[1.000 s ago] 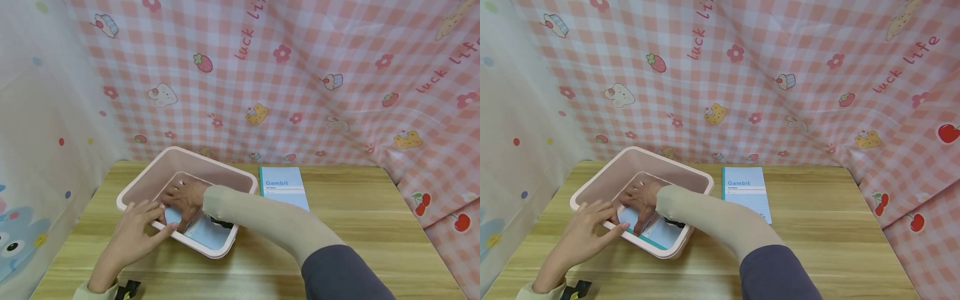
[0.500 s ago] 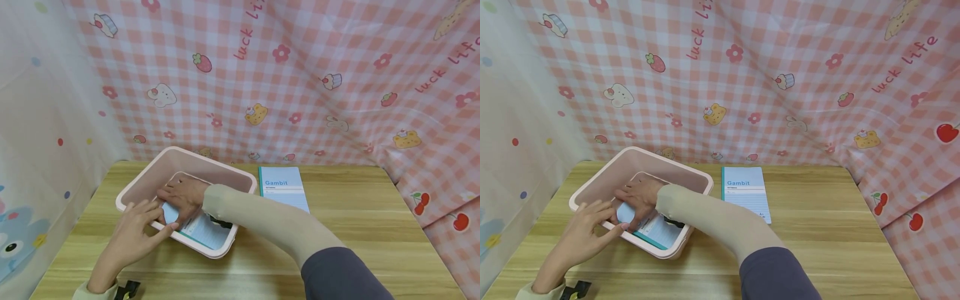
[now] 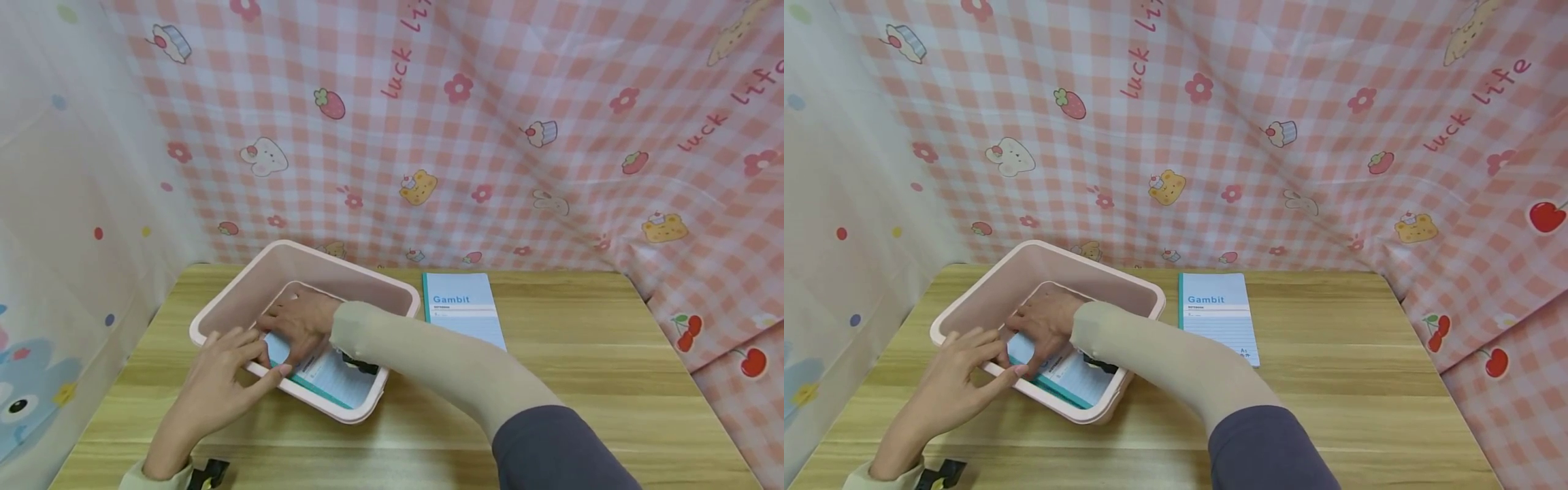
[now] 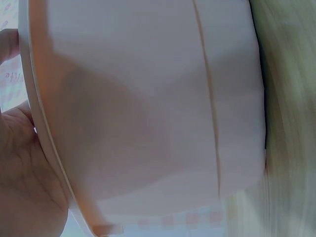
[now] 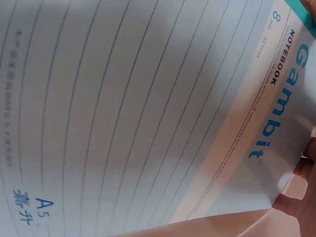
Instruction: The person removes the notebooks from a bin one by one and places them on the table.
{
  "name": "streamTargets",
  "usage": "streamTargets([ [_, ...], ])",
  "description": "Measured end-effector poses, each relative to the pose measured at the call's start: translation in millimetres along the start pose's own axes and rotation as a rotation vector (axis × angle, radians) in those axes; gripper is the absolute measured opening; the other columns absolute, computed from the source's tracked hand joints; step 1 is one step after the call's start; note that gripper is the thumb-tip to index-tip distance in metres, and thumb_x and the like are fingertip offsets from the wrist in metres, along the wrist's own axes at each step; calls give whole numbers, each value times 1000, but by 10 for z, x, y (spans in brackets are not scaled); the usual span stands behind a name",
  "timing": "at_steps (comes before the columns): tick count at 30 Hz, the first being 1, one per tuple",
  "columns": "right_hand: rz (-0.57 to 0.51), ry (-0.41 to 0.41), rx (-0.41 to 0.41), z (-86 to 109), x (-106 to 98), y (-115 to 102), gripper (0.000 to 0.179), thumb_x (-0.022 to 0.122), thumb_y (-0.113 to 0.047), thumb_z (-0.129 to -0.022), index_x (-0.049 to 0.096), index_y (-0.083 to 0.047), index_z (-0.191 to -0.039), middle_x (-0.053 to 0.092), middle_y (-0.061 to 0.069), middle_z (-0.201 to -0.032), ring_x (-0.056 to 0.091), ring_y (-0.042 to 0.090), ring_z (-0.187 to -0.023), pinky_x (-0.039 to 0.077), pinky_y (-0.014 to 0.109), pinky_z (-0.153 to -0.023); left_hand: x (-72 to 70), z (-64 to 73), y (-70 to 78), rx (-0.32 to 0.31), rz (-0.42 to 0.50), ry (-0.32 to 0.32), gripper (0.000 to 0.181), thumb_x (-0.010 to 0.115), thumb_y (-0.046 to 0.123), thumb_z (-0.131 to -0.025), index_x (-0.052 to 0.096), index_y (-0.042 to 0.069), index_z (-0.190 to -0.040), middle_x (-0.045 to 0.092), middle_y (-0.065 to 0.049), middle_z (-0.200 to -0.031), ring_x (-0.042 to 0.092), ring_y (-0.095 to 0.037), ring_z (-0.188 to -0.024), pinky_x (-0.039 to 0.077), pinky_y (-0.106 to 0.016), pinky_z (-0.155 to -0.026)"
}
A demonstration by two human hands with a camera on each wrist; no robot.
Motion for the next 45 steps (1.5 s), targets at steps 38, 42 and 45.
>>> streamTargets([
  [38, -118, 410, 76, 125, -356, 276, 86, 53, -82, -80, 43, -29, -147, 45, -7, -150, 38, 12, -139, 23, 47, -115, 3, 12, -3, 6, -23, -10, 37, 84, 34, -80, 49, 36, -69, 46, 21, -74, 39, -2, -73, 24, -27, -74],
  [42, -122, 470, 91, 193, -425, 298, 84, 54, -82, -79, 45, -29, -143, 49, -8, -143, 41, 12, -132, 25, 44, -112, 0, 14, -4, 1, -24, -13, 36, 84, 35, -80, 49, 36, -70, 49, 23, -74, 40, -3, -75, 24, -28, -75],
  [45, -115, 499, 109, 267, -453, 331, 86, 55, -83, -77, 46, -28, -142, 50, -7, -136, 41, 12, -125, 26, 42, -107, 15, -3, 0, -1, -22, -17, 35, 84, 35, -80, 51, 36, -69, 54, 23, -75, 45, -5, -76, 26, -29, -75],
])
Point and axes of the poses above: each hand's wrist, its own z-axis away from the middle knuckle, its own x-axis out of the palm, y = z × x, the point moved 2 cm from there along -z, towards the middle knuckle
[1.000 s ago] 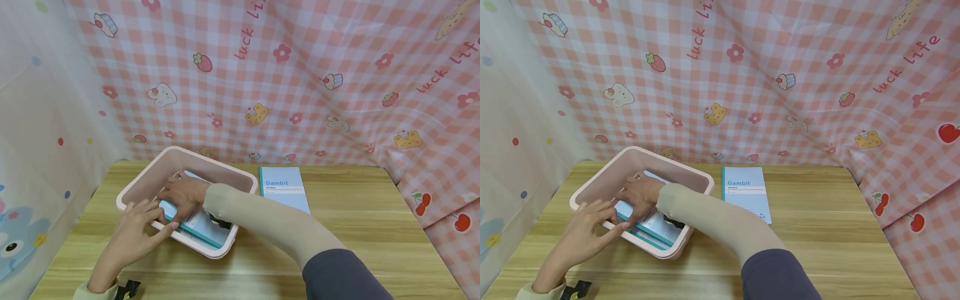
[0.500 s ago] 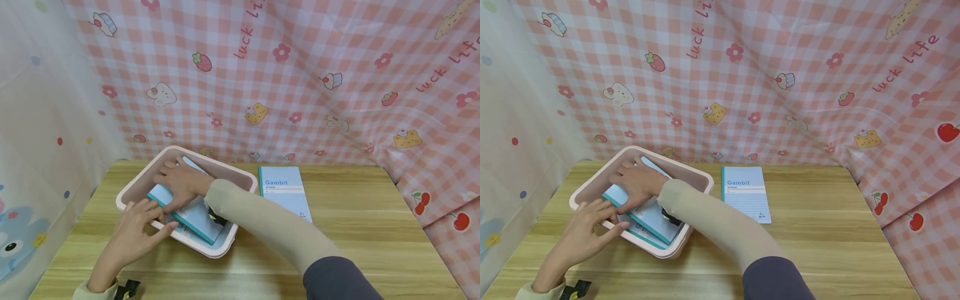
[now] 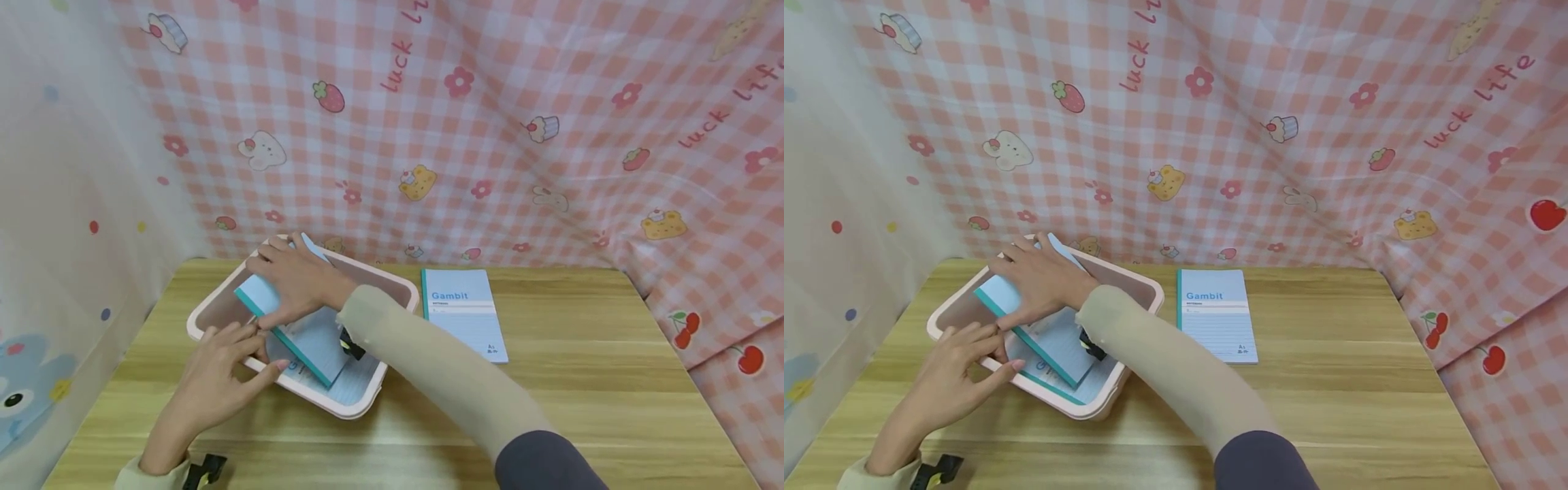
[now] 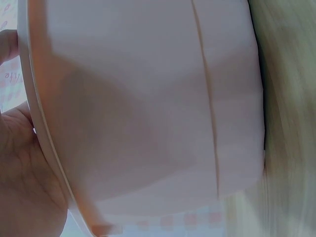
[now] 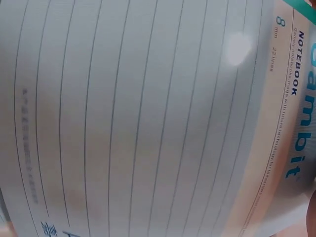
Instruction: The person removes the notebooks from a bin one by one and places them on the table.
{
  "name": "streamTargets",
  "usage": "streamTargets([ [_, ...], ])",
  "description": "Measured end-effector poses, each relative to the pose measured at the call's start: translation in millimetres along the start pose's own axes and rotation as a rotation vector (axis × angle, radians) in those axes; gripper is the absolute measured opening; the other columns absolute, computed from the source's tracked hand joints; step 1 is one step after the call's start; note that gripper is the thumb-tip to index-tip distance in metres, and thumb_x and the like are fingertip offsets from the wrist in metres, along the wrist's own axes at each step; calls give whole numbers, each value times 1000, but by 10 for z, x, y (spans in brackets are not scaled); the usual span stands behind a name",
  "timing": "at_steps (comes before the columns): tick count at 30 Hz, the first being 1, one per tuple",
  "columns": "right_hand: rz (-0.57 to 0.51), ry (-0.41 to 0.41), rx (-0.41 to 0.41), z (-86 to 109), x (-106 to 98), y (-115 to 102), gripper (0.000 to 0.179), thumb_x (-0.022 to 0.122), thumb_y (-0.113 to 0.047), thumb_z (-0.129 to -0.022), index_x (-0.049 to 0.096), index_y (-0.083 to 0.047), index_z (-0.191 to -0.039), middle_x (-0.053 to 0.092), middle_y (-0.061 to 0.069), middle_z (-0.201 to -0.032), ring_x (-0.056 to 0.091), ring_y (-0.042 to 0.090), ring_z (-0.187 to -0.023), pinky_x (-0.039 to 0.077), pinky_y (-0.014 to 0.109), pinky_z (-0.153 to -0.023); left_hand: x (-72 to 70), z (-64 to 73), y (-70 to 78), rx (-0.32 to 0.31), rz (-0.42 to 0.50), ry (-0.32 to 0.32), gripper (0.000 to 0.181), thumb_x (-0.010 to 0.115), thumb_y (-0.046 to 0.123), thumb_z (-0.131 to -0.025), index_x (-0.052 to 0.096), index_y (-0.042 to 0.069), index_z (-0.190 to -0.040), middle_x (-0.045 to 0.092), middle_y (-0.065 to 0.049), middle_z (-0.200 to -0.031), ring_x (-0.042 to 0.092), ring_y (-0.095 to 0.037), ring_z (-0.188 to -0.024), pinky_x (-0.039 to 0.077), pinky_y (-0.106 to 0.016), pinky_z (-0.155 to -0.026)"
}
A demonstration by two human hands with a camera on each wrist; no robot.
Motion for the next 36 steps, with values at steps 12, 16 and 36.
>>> streamTargets([
  [12, -34, 193, 71, 161, -492, 159, 75, 58, -84, -75, 51, -26, -122, 52, -9, -119, 43, 11, -111, 26, 40, -94, 3, -51, 10, 42, 26, 20, 34, 85, 31, -78, 52, 33, -68, 49, 24, -72, 40, 1, -73, 27, -29, -76],
  [16, -16, 249, 74, 257, -681, 192, 77, 57, -84, -74, 52, -25, -125, 54, -8, -118, 44, 11, -109, 27, 38, -94, -1, -47, 10, 31, 26, 10, 35, 85, 32, -79, 52, 34, -68, 48, 22, -73, 42, 1, -74, 26, -28, -77],
  [36, -58, 420, 45, 667, -1363, 289, 70, 67, -72, -69, 57, -18, -113, 59, -3, -109, 48, 15, -100, 32, 42, -97, -23, -19, 13, -4, 3, 1, 36, 84, 34, -80, 50, 36, -67, 46, 21, -72, 41, -2, -72, 23, -27, -75],
])
Point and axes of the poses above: each hand's wrist, its own z-axis away from the middle knuckle, its own x-axis out of the palm, y = z × x, the point moved 2 cm from there along -z, towards the middle knuckle
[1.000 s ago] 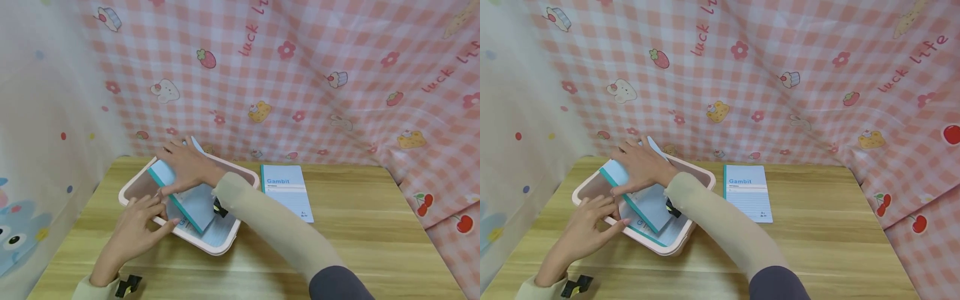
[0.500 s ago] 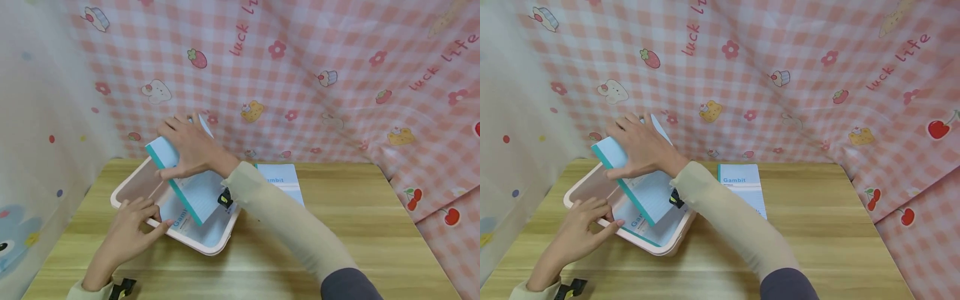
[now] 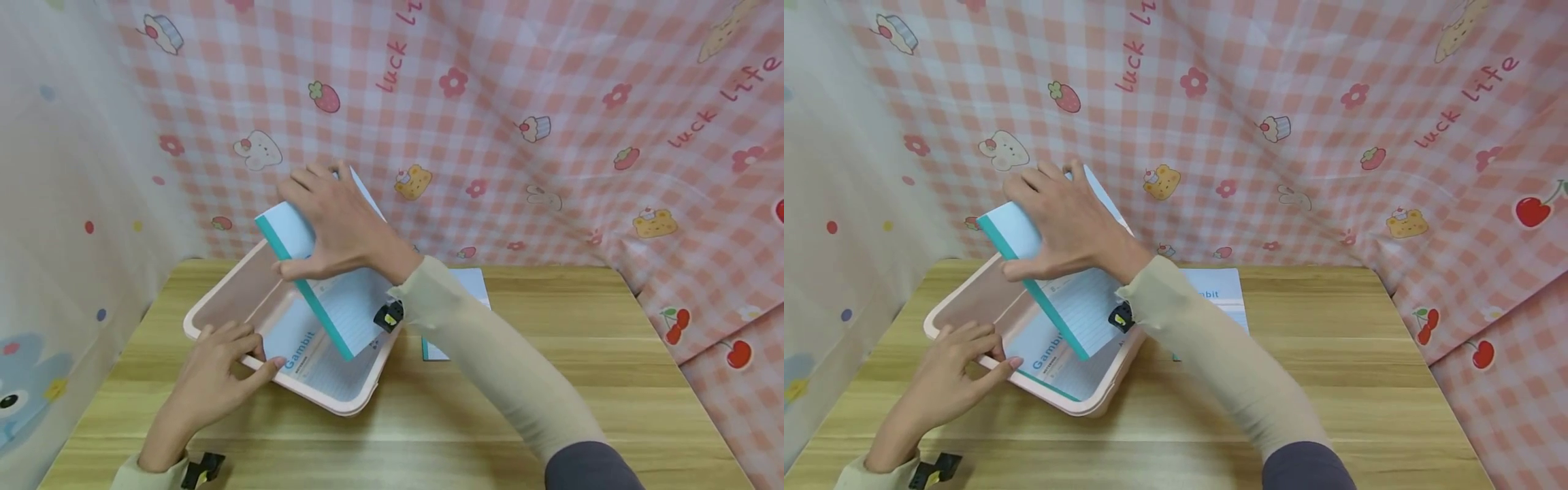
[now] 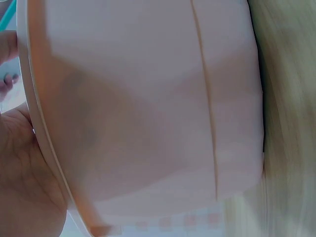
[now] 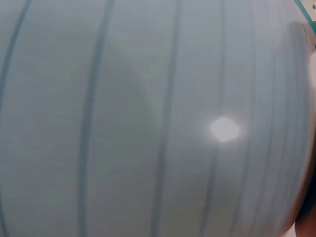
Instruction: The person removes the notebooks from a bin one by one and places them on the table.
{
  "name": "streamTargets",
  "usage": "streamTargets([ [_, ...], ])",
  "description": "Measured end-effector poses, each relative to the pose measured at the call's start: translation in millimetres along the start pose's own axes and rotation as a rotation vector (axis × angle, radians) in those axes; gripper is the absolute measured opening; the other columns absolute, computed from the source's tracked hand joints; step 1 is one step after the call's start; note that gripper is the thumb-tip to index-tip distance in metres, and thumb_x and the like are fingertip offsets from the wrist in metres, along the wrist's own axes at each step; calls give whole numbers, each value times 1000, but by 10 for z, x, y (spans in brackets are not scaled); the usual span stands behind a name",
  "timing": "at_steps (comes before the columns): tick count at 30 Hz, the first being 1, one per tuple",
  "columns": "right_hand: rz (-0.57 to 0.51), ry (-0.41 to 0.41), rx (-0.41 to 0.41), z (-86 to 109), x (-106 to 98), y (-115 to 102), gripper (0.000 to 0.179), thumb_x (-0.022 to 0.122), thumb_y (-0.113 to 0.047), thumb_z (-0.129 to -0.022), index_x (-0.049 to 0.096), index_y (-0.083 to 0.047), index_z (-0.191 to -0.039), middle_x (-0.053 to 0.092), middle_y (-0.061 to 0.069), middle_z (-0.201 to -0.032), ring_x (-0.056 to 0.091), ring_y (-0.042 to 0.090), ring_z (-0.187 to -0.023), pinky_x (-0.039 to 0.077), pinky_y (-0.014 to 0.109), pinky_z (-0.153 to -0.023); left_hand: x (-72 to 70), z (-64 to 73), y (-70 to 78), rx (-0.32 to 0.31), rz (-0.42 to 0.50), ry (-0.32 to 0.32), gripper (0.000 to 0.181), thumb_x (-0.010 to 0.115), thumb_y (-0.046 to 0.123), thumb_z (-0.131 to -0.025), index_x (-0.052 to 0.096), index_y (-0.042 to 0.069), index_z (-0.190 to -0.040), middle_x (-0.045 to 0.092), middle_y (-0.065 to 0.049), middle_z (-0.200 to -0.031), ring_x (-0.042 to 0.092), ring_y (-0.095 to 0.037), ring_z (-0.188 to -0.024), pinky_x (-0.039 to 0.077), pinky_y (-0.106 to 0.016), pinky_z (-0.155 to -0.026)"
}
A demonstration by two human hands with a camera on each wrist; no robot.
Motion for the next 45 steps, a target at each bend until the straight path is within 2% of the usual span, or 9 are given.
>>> streamTargets([
  [5, -9, 65, -5, 83, -190, 37, 66, 70, -68, -69, 57, -17, -108, 59, -2, -106, 48, 15, -100, 32, 42, -95, 2, 12, -3, -3, 8, 3, 37, 84, 33, -80, 50, 36, -67, 47, 21, -73, 42, -2, -72, 24, -28, -74],
  [11, 27, 110, 28, 287, -387, 226, 64, 67, -67, -69, 57, -15, -104, 57, 1, -98, 48, 18, -96, 33, 46, -96, 2, -19, -2, 8, 13, 10, 35, 84, 33, -79, 51, 35, -68, 48, 20, -73, 44, -3, -73, 25, -29, -75],
  [20, 39, 69, 171, 681, -553, 679, 69, 66, -67, -70, 56, -9, -107, 59, 9, -102, 51, 27, -104, 32, 50, -96, -9, -69, -11, 30, 30, 20, 35, 84, 31, -80, 51, 34, -67, 48, 20, -73, 43, -2, -72, 24, -30, -77],
  [25, 20, 16, 261, 921, -531, 908, 68, 70, -65, -70, 56, -11, -107, 58, 7, -101, 48, 26, -101, 30, 50, -95, -28, -22, -28, -5, 40, 4, 39, 84, 32, -80, 49, 37, -66, 47, 21, -73, 43, -4, -74, 23, -32, -76],
  [30, 38, -20, 358, 1241, -507, 1133, 64, 70, -64, -71, 53, -10, -101, 54, 8, -93, 45, 26, -94, 28, 48, -91, -20, -21, -16, -1, 35, 4, 37, 84, 32, -81, 50, 36, -67, 48, 21, -74, 45, -5, -76, 24, -32, -76],
  [39, 58, -133, 520, 1773, -342, 1471, 65, 73, -62, -73, 54, -9, -106, 58, 11, -108, 47, 31, -108, 29, 55, -98, -9, -12, 3, 17, 22, 16, 37, 84, 31, -79, 50, 35, -66, 47, 21, -72, 44, -3, -73, 26, -30, -77],
  [45, 24, -231, 665, 2161, -147, 1689, 74, 73, -60, -78, 54, -6, -126, 58, 16, -130, 47, 37, -121, 26, 60, -108, 13, 8, 3, 18, 30, 14, 36, 84, 32, -80, 51, 34, -67, 47, 22, -73, 44, -1, -72, 28, -30, -79],
])
Point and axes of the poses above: each hand's wrist, its own z-axis away from the middle knuckle, its own x-axis out of the palm, y = z × x, the point moved 2 cm from there along -z, towards the middle knuckle
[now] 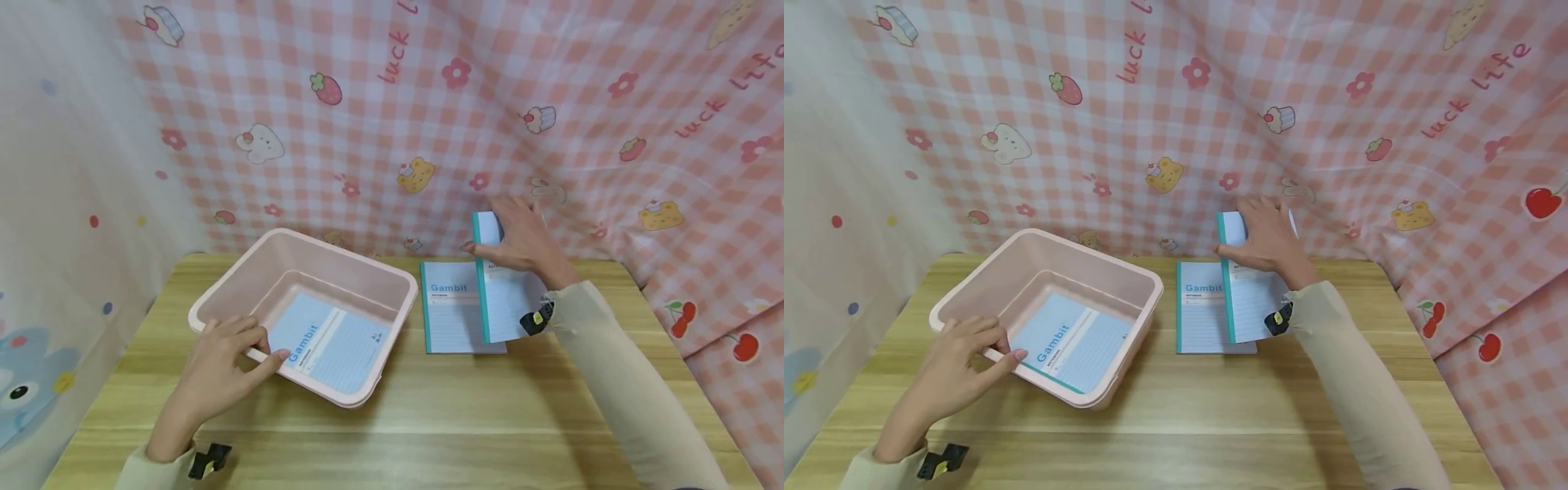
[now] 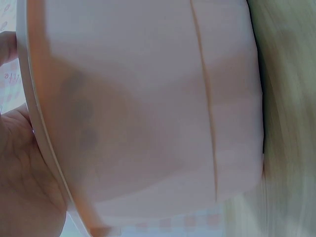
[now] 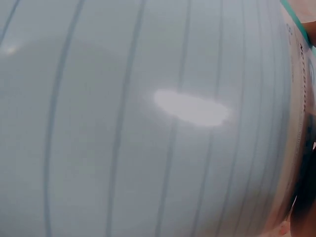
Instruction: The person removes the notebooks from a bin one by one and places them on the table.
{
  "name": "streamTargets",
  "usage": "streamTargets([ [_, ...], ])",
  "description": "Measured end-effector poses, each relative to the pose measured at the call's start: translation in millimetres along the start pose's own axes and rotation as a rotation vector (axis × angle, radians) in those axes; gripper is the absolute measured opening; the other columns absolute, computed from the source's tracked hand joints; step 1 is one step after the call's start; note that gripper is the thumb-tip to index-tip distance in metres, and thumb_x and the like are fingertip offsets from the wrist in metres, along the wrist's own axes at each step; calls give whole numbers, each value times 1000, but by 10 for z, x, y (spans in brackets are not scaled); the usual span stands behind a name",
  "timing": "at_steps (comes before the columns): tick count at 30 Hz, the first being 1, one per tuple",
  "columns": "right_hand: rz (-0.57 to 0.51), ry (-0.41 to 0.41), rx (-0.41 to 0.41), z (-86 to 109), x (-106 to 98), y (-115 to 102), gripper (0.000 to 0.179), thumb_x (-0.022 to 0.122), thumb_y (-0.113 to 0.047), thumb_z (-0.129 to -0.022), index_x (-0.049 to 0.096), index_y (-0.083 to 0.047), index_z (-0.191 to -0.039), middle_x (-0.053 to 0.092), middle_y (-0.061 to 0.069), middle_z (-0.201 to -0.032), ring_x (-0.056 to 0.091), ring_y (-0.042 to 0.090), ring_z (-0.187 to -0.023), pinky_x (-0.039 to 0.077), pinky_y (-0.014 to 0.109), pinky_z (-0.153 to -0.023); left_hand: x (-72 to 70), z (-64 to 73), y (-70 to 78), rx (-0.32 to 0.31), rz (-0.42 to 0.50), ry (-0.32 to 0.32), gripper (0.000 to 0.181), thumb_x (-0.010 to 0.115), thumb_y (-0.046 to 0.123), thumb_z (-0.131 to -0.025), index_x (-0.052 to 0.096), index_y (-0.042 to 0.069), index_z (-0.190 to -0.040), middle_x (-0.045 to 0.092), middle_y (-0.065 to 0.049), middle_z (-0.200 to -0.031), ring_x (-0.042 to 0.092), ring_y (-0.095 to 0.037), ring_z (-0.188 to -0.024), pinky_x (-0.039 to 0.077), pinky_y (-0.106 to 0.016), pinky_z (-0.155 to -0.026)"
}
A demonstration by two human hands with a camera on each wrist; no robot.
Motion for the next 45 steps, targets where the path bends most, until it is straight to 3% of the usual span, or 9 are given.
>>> streamTargets([
  [9, -16, -118, 150, 187, 338, 519, 80, 70, -60, -80, 51, -6, -137, 59, 19, -132, 49, 39, -123, 22, 66, -111, 26, 15, 4, -10, 14, -12, 36, 83, 32, -81, 50, 34, -67, 46, 21, -73, 43, 0, -70, 25, -31, -77],
  [14, -7, -151, 171, 212, 454, 720, 88, 70, -63, -83, 47, -7, -147, 55, 21, -145, 42, 44, -138, 16, 71, -113, 13, 7, -2, -15, 0, -7, 37, 84, 32, -81, 50, 34, -67, 47, 21, -73, 44, -3, -72, 25, -31, -76],
  [19, -13, -193, 186, 190, 565, 858, 81, 70, -59, -86, 50, -13, -149, 54, 18, -147, 42, 41, -138, 20, 71, -108, 1, -10, 0, -23, 3, -7, 37, 83, 33, -82, 49, 34, -66, 48, 20, -73, 45, -3, -74, 24, -33, -76],
  [24, -6, -233, 186, 185, 706, 957, 80, 71, -59, -86, 49, -15, -149, 52, 19, -150, 42, 43, -138, 22, 71, -106, -8, -12, 17, -21, 5, -7, 39, 83, 32, -82, 48, 34, -65, 46, 20, -73, 43, -4, -73, 22, -32, -76],
  [32, 44, -257, 155, 231, 937, 1064, 93, 66, -64, -87, 40, -1, -151, 37, 27, -158, 27, 50, -144, 16, 67, -111, -9, -11, 18, 1, -4, 6, 38, 84, 31, -81, 49, 34, -65, 47, 20, -72, 42, -3, -70, 23, -30, -75],
  [40, 62, -246, 105, 312, 1080, 1105, 93, 60, -77, -85, 50, -9, -147, 40, 25, -155, 24, 49, -147, 17, 71, -114, -1, -18, 4, 0, -10, 6, 39, 84, 32, -81, 48, 34, -65, 46, 21, -72, 39, -2, -69, 22, -29, -74],
  [45, 57, -240, 89, 333, 1095, 1114, 90, 60, -77, -86, 50, -10, -144, 41, 23, -155, 25, 49, -147, 17, 70, -116, -1, -6, 6, 5, -20, 9, 38, 83, 33, -81, 48, 35, -66, 46, 21, -72, 37, 0, -69, 21, -27, -74],
])
Point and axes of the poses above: each hand's wrist, its own z-axis away from the middle knuckle, its own x-axis out of the palm, y = z × x, the point moved 2 cm from there along -z, towards the middle knuckle
